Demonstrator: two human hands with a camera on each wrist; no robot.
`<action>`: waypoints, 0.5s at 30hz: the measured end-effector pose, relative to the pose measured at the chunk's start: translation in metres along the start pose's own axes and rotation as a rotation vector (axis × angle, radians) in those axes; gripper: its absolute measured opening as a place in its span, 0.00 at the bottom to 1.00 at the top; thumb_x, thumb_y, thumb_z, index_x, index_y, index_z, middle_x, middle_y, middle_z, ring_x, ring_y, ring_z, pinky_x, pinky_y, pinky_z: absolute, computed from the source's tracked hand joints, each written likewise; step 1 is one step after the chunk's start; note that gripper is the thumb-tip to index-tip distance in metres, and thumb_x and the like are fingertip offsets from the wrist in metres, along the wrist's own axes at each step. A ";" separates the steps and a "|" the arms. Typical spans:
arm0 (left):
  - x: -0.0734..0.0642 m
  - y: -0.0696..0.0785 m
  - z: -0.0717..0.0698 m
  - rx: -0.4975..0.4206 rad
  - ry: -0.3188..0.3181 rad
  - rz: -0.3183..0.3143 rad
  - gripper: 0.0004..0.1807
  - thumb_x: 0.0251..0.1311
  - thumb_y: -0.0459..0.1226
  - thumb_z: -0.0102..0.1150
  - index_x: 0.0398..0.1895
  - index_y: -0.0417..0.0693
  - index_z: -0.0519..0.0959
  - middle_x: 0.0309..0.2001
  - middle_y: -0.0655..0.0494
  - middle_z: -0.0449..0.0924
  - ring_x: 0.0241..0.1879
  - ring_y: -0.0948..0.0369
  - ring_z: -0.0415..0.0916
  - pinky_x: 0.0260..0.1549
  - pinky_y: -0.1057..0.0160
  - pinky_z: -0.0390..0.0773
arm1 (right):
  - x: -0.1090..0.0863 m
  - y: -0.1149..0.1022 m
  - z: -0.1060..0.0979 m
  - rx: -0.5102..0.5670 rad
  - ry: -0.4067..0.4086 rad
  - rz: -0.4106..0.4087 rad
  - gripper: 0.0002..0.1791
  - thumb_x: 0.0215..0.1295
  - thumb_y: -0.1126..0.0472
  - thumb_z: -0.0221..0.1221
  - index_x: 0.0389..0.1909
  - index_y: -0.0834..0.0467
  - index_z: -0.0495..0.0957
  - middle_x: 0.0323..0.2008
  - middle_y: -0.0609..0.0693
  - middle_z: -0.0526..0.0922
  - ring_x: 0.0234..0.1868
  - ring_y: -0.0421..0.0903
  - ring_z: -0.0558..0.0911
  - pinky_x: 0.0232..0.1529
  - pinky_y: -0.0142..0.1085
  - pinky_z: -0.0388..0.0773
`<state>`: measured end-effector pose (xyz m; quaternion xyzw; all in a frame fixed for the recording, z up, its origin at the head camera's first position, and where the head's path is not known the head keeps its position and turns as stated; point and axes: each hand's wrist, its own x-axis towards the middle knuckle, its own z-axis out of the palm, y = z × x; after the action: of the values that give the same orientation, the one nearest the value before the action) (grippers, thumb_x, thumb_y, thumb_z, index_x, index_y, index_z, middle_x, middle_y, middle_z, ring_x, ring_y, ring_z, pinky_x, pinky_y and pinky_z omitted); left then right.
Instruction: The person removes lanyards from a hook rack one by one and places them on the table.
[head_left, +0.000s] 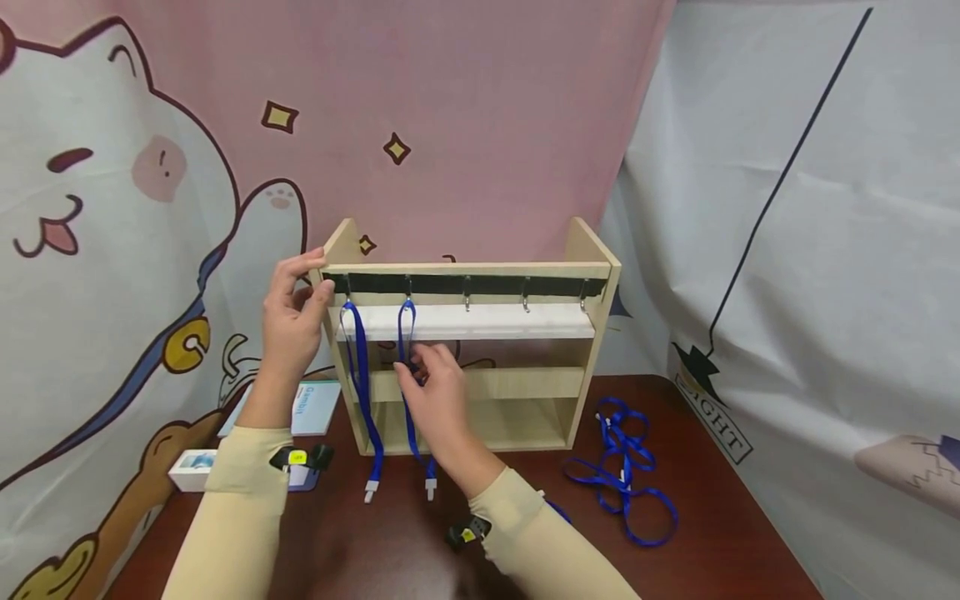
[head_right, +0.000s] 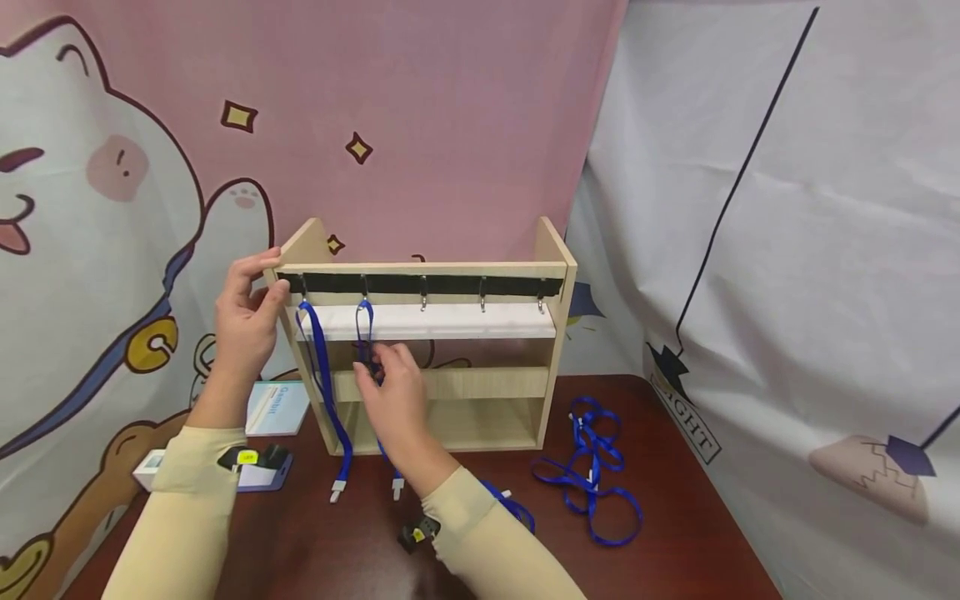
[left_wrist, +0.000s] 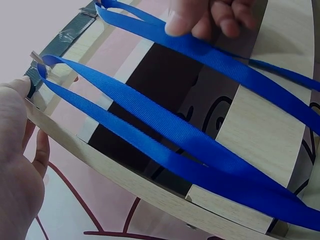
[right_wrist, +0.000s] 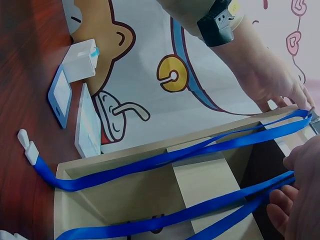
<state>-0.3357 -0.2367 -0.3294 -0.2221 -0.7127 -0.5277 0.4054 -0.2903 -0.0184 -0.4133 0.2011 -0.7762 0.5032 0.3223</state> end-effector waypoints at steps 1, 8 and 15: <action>0.000 0.000 0.000 -0.002 0.001 0.002 0.17 0.80 0.29 0.61 0.68 0.43 0.80 0.74 0.54 0.76 0.72 0.58 0.72 0.61 0.62 0.72 | 0.000 0.000 0.002 -0.003 0.006 -0.007 0.12 0.73 0.61 0.74 0.51 0.64 0.89 0.42 0.52 0.85 0.35 0.43 0.85 0.35 0.31 0.83; 0.000 0.001 0.001 -0.016 0.004 0.016 0.17 0.79 0.28 0.62 0.67 0.39 0.80 0.74 0.52 0.76 0.72 0.58 0.72 0.60 0.61 0.72 | 0.001 0.000 0.012 -0.033 0.047 -0.032 0.06 0.72 0.61 0.74 0.42 0.60 0.89 0.38 0.49 0.85 0.33 0.40 0.84 0.35 0.30 0.81; 0.000 0.003 0.000 -0.014 -0.004 0.012 0.17 0.81 0.30 0.60 0.68 0.42 0.80 0.75 0.56 0.76 0.72 0.58 0.72 0.61 0.60 0.72 | 0.002 0.000 0.017 -0.028 0.089 -0.046 0.04 0.71 0.64 0.74 0.39 0.59 0.89 0.36 0.48 0.85 0.33 0.41 0.84 0.34 0.30 0.82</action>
<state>-0.3334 -0.2361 -0.3280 -0.2303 -0.7083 -0.5298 0.4058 -0.2971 -0.0339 -0.4168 0.1917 -0.7632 0.4934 0.3707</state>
